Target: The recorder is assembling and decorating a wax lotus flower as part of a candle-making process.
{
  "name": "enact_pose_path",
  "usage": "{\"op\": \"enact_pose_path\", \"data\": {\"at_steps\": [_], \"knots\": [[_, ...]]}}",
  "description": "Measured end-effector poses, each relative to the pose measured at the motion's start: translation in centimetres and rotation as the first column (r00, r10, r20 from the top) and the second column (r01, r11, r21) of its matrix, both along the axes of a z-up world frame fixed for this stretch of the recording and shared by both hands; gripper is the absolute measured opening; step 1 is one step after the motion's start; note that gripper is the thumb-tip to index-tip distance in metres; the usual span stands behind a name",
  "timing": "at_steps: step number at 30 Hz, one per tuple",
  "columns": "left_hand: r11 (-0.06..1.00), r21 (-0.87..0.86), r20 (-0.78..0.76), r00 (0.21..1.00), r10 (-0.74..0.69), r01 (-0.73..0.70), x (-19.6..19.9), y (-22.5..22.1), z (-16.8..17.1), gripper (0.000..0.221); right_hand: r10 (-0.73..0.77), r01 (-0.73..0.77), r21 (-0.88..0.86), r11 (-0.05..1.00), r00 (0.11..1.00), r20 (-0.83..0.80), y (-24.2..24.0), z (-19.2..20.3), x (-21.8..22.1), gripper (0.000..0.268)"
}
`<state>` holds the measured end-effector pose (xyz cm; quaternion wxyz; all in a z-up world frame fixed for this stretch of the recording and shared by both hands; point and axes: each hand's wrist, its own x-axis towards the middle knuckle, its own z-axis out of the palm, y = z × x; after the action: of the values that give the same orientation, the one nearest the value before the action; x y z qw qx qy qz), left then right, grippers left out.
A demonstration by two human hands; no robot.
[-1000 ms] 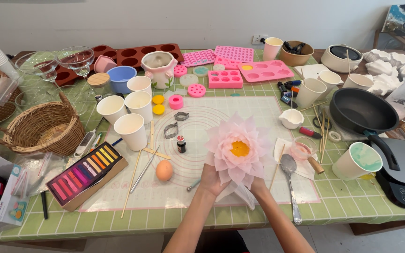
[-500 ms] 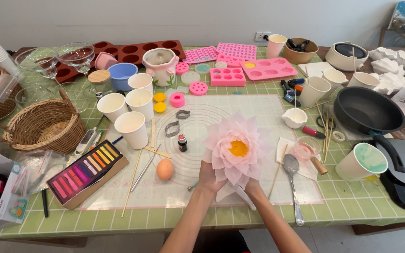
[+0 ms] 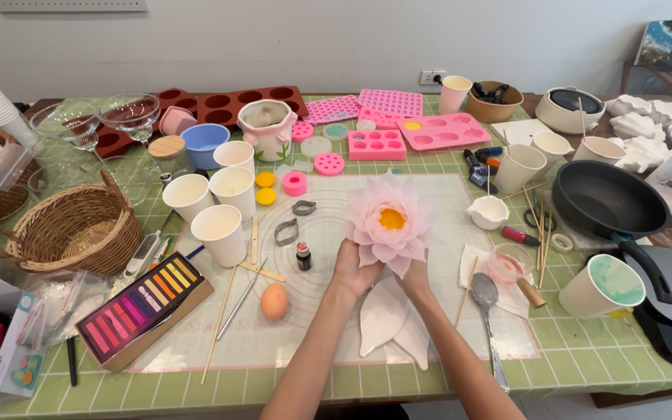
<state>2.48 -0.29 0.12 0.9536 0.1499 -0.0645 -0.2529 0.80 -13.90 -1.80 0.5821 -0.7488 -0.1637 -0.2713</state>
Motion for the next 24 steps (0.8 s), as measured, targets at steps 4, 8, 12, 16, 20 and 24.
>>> {"op": "enact_pose_path", "data": {"at_steps": [4,8,12,16,20,24], "knots": [[0.997,-0.064,0.091,0.995,0.038,-0.033,2.3,0.1,-1.4,0.047,0.001,0.002,0.113,0.994,1.000,-0.031,0.2,1.3,1.2,0.043],[0.993,-0.010,0.023,0.992,0.121,-0.120,3.6,0.7,-3.9,0.047,0.115,-0.074,0.248,0.966,0.981,-0.155,-0.5,1.7,1.7,0.050],[0.962,0.216,0.006,0.985,0.173,-0.170,2.6,1.8,-2.0,0.058,0.192,-0.145,0.204,0.968,0.954,-0.231,-1.5,0.9,2.3,0.050],[0.970,0.118,-0.032,0.976,0.215,-0.210,4.0,2.7,-3.5,0.074,0.233,-0.208,0.119,0.971,0.937,-0.261,-2.0,2.2,2.2,0.055],[0.959,0.086,-0.102,0.955,0.280,-0.271,3.4,3.2,-1.8,0.090,0.269,-0.265,0.051,0.963,0.932,-0.242,-2.5,2.1,3.3,0.062],[0.953,0.073,-0.155,0.940,0.303,-0.295,3.3,3.4,-1.7,0.100,0.114,-0.158,-0.305,0.939,0.981,-0.156,-4.0,1.5,5.2,0.058]]}}
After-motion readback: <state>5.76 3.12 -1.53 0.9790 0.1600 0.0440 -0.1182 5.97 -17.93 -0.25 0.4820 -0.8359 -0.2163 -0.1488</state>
